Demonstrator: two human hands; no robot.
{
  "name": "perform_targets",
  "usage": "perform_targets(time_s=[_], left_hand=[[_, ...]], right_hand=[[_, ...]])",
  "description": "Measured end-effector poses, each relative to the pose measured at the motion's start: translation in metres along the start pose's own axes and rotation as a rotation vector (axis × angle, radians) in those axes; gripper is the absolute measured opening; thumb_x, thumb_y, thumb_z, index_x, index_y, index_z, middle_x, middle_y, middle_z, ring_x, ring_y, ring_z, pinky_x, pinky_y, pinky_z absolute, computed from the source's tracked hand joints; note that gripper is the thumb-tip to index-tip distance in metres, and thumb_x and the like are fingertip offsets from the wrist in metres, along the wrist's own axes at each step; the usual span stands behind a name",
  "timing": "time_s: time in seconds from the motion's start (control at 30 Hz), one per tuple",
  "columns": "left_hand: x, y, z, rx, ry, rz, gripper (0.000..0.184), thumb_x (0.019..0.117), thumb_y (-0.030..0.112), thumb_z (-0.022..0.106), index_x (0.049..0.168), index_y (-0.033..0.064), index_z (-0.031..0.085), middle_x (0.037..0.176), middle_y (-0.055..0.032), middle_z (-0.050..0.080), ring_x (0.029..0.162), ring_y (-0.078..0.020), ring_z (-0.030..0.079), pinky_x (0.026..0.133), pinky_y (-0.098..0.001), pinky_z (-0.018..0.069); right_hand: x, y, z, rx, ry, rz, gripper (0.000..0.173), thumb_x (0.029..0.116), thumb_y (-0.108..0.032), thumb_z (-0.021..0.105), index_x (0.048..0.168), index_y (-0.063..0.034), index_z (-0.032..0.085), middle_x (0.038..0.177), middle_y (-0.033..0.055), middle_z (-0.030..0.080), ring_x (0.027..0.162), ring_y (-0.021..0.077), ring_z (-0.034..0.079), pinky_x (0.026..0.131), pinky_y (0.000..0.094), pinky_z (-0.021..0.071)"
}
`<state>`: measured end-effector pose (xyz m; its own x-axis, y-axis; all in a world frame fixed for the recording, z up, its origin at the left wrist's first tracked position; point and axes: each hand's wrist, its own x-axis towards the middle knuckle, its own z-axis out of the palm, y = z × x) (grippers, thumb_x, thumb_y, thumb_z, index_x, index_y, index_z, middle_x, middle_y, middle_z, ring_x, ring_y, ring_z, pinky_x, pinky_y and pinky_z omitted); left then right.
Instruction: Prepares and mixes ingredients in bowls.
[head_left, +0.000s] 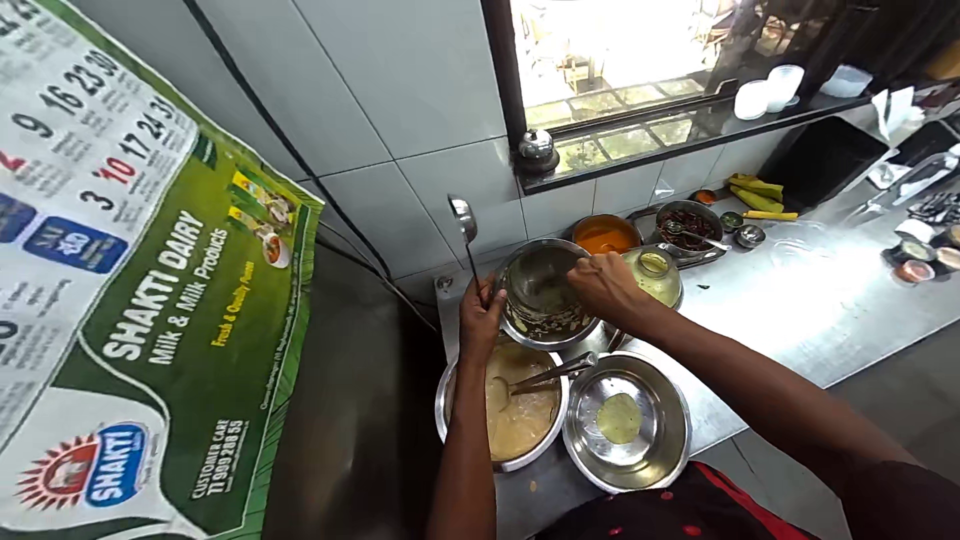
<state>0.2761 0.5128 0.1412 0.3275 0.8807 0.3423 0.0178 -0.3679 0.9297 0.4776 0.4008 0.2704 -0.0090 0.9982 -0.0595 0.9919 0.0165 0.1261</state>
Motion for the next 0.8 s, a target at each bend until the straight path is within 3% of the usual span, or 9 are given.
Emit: perform_targets(time_s=[0.13,0.23,0.37,0.5,0.57,0.67,0.8], left_hand=[[-0.001,-0.004,0.006,-0.061,-0.010,-0.006,0.024,0.0979,0.005,0.065,0.121,0.0002,0.058,0.118,-0.0099,0.068,0.099,-0.0127,0.065,0.089,-0.0300,0.0546],[-0.001,-0.004,0.009,-0.056,0.022,-0.023,0.031,0.0977,0.005,0.066,0.128,-0.0001,0.060,0.118,-0.0095,0.069,0.096,-0.0116,0.066,0.088,-0.0285,0.0549],[-0.006,-0.005,0.023,-0.018,0.170,0.018,0.025,0.0969,0.005,0.067,0.122,0.0018,0.065,0.105,-0.0056,0.071,0.077,-0.0059,0.060,0.072,-0.0231,0.0511],[-0.001,-0.003,0.033,0.056,0.262,0.065,0.026,0.0974,0.008,0.067,0.122,0.0032,0.068,0.084,-0.0006,0.061,0.066,-0.0043,0.050,0.062,-0.0201,0.0442],[0.003,-0.001,0.032,0.060,0.256,0.063,0.026,0.0968,0.008,0.068,0.122,0.0039,0.069,0.085,-0.0012,0.064,0.068,-0.0042,0.053,0.065,-0.0199,0.0463],[0.009,0.001,0.028,0.031,0.248,0.086,0.023,0.0959,0.005,0.069,0.118,0.0017,0.068,0.091,-0.0026,0.069,0.074,-0.0039,0.060,0.071,-0.0205,0.0515],[0.014,0.002,0.023,-0.007,0.230,0.114,0.010,0.0961,0.004,0.068,0.103,0.0004,0.062,0.106,-0.0075,0.073,0.089,-0.0084,0.068,0.082,-0.0269,0.0561]], right_hand=[[-0.003,0.000,0.012,-0.033,0.114,0.087,0.014,0.0951,-0.002,0.055,0.097,-0.0027,0.069,0.084,0.0177,0.066,0.071,0.0355,0.067,0.055,0.0478,0.0507],[-0.018,-0.007,0.020,-0.019,0.027,0.090,0.013,0.0942,-0.002,0.056,0.096,-0.0035,0.069,0.083,0.0175,0.066,0.072,0.0360,0.067,0.056,0.0492,0.0513],[-0.034,-0.010,0.019,-0.045,-0.151,0.109,0.016,0.0961,-0.007,0.055,0.091,-0.0064,0.071,0.083,0.0155,0.068,0.075,0.0350,0.069,0.058,0.0500,0.0513],[-0.029,0.003,0.015,-0.025,0.018,0.163,0.017,0.0967,-0.008,0.055,0.100,-0.0086,0.071,0.084,0.0160,0.068,0.072,0.0352,0.068,0.056,0.0494,0.0507],[-0.025,0.003,0.022,-0.050,0.088,0.164,0.016,0.0954,-0.004,0.056,0.100,-0.0066,0.070,0.083,0.0163,0.067,0.069,0.0344,0.068,0.053,0.0478,0.0503],[-0.030,-0.003,0.034,-0.026,0.022,0.117,0.015,0.0943,-0.004,0.057,0.099,-0.0065,0.071,0.086,0.0165,0.068,0.072,0.0351,0.069,0.056,0.0495,0.0527],[-0.031,-0.012,0.022,-0.019,-0.069,0.066,0.015,0.0953,-0.007,0.057,0.097,-0.0082,0.072,0.086,0.0154,0.069,0.074,0.0351,0.068,0.057,0.0501,0.0518]])
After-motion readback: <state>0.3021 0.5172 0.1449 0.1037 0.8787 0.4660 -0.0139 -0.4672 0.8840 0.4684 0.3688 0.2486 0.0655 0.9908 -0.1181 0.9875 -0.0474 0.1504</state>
